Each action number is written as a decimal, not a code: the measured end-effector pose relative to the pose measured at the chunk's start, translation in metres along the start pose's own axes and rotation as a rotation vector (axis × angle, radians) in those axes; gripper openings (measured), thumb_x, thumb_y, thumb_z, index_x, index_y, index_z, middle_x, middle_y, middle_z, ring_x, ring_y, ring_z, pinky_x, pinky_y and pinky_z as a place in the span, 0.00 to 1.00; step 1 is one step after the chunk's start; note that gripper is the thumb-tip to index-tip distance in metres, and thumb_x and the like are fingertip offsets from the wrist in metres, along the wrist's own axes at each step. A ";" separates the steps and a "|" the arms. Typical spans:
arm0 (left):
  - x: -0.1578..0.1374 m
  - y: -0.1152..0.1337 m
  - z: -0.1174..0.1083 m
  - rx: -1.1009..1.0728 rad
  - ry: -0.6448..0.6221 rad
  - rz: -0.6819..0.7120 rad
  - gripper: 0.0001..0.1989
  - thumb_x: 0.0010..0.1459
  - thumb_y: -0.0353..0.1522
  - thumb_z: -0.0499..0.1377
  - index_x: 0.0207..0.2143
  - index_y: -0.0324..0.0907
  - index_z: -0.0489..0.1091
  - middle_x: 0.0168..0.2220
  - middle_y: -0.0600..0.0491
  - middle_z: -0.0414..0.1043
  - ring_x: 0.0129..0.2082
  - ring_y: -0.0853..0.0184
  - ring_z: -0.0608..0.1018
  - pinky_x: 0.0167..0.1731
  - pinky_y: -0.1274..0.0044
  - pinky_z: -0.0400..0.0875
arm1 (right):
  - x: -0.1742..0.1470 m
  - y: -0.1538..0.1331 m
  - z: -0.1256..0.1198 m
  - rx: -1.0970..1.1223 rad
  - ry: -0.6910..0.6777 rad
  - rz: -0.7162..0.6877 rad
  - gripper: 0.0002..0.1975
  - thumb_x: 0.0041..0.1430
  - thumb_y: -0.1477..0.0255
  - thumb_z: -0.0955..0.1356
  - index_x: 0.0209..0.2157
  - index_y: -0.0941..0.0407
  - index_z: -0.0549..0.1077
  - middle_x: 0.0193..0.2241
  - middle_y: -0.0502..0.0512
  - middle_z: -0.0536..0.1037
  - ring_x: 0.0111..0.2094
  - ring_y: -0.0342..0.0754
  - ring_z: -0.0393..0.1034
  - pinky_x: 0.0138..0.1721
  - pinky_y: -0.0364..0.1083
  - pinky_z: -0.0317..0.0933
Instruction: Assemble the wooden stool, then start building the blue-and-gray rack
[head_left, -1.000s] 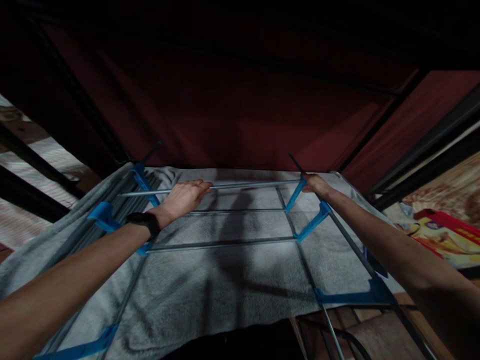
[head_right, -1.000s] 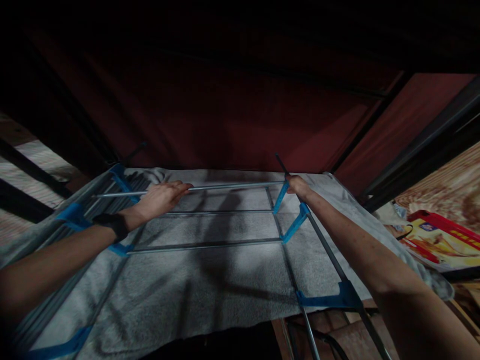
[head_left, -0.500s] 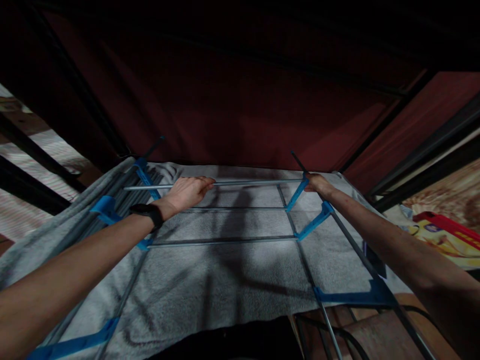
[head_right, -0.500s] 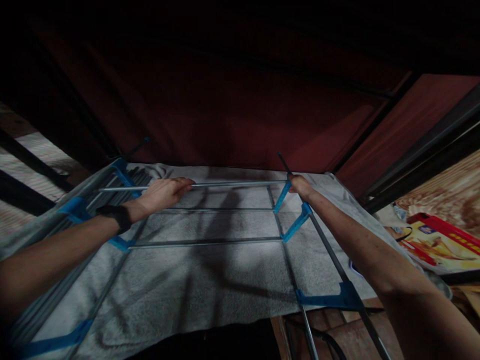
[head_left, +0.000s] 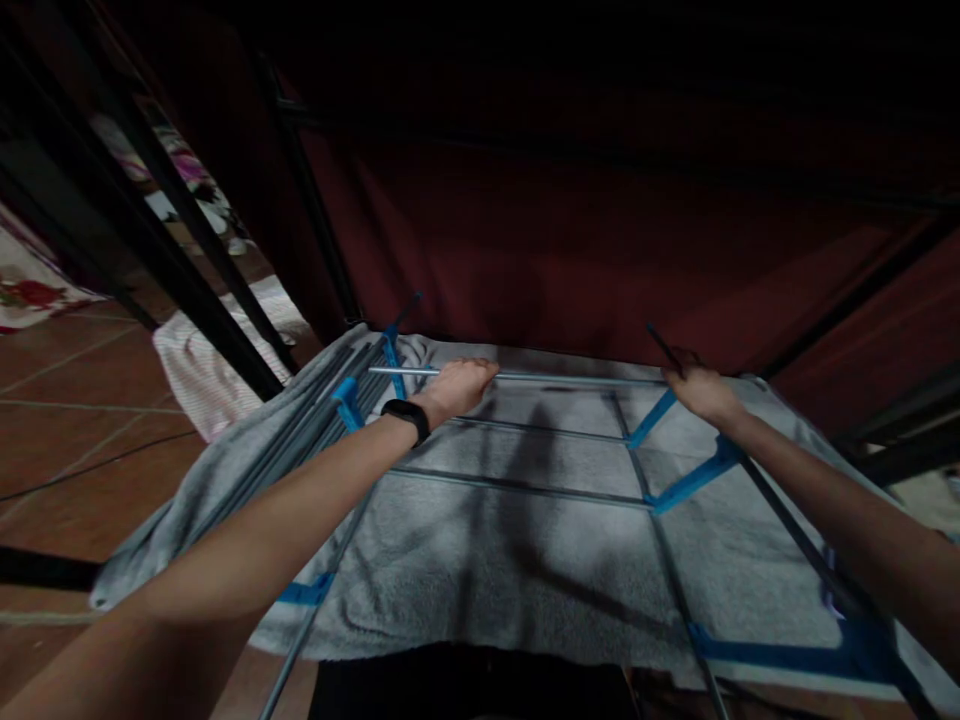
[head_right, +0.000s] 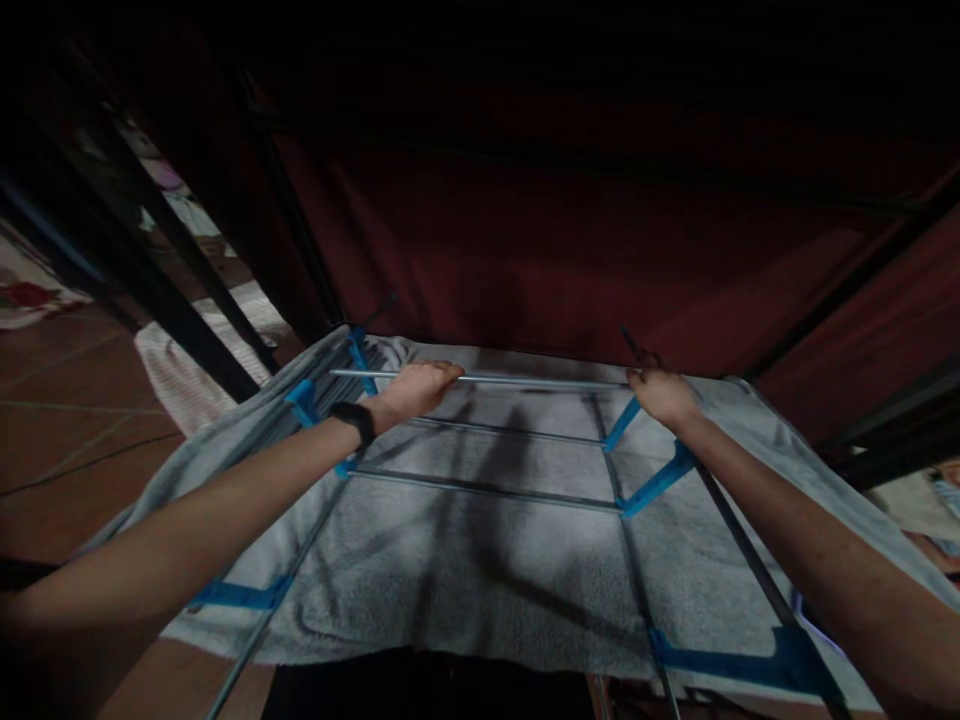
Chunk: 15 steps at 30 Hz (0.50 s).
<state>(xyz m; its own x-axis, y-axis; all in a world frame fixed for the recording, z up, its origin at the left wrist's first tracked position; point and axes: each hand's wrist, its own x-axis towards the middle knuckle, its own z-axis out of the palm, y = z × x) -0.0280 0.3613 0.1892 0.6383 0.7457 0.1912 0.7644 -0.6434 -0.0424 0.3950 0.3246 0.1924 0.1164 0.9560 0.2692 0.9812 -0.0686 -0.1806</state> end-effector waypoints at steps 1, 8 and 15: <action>0.000 0.004 -0.001 0.023 -0.004 -0.013 0.17 0.62 0.25 0.49 0.48 0.41 0.71 0.46 0.43 0.76 0.45 0.58 0.79 0.45 0.70 0.69 | -0.001 -0.010 0.000 -0.021 0.017 -0.071 0.17 0.65 0.66 0.60 0.48 0.58 0.73 0.50 0.70 0.75 0.49 0.60 0.73 0.49 0.56 0.66; 0.003 0.023 -0.002 0.044 0.003 -0.061 0.19 0.57 0.19 0.50 0.48 0.39 0.70 0.46 0.41 0.75 0.47 0.58 0.78 0.48 0.68 0.68 | -0.012 -0.118 0.016 -0.028 -0.008 -0.636 0.23 0.67 0.69 0.58 0.61 0.58 0.65 0.62 0.64 0.67 0.62 0.57 0.61 0.63 0.59 0.52; 0.009 0.023 0.001 0.039 -0.024 -0.062 0.18 0.59 0.20 0.51 0.49 0.39 0.70 0.46 0.40 0.76 0.46 0.58 0.79 0.48 0.68 0.68 | -0.007 -0.191 0.046 -0.024 -0.137 -0.677 0.22 0.68 0.74 0.56 0.61 0.59 0.64 0.55 0.64 0.73 0.55 0.53 0.68 0.59 0.53 0.54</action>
<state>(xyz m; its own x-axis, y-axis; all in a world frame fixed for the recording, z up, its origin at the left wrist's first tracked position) -0.0041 0.3534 0.1893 0.5916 0.7878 0.1714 0.8049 -0.5893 -0.0699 0.1993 0.3440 0.1816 -0.5424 0.8176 0.1931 0.8340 0.5518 0.0065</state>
